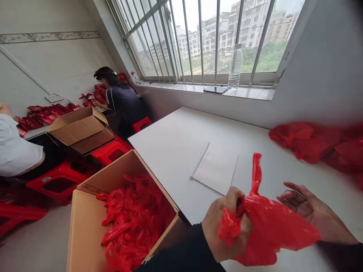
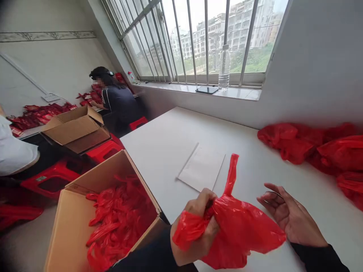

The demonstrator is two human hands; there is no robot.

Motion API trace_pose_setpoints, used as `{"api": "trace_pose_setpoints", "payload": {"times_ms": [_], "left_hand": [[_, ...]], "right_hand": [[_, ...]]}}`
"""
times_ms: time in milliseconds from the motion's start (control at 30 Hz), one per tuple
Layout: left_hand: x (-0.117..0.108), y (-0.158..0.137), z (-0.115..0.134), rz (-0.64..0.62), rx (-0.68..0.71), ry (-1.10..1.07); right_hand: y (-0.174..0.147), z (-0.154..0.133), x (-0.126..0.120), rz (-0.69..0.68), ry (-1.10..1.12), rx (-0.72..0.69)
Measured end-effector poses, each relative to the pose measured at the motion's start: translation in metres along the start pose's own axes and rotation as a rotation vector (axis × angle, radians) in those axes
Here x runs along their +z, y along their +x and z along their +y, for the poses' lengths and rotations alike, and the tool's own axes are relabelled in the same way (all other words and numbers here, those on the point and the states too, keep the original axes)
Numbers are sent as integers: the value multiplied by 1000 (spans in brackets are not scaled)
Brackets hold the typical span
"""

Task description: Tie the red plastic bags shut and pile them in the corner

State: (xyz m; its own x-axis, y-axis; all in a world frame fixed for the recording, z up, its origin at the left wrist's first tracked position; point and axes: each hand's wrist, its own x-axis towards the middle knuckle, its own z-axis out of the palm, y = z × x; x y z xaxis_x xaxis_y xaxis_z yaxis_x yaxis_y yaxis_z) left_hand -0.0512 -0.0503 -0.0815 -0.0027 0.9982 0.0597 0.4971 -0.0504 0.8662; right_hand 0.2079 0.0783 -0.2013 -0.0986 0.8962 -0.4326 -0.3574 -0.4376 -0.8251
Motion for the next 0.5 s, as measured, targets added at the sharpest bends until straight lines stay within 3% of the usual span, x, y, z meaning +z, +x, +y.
{"api": "trace_pose_setpoints", "payload": {"times_ms": [133,233,333,433,467,500], "left_hand": [[-87,-14,-7,244,-134,-336],[-158,-23,-40,542,-126,-449],[-216,-33,-96,883,-286,-266],[-256,-48,-166,997,-434,-104],[-267,-53,-190,1025,-547,180],[-276,-58,-212,1042,-610,288]], "right_hand": [[-1,4,-3,14,-85,-45],[1,7,-7,6,-112,-60],[6,10,-16,16,-144,-58],[11,15,-27,36,-202,-70],[13,16,-32,51,-223,-84],[16,18,-36,69,-243,-97]]}}
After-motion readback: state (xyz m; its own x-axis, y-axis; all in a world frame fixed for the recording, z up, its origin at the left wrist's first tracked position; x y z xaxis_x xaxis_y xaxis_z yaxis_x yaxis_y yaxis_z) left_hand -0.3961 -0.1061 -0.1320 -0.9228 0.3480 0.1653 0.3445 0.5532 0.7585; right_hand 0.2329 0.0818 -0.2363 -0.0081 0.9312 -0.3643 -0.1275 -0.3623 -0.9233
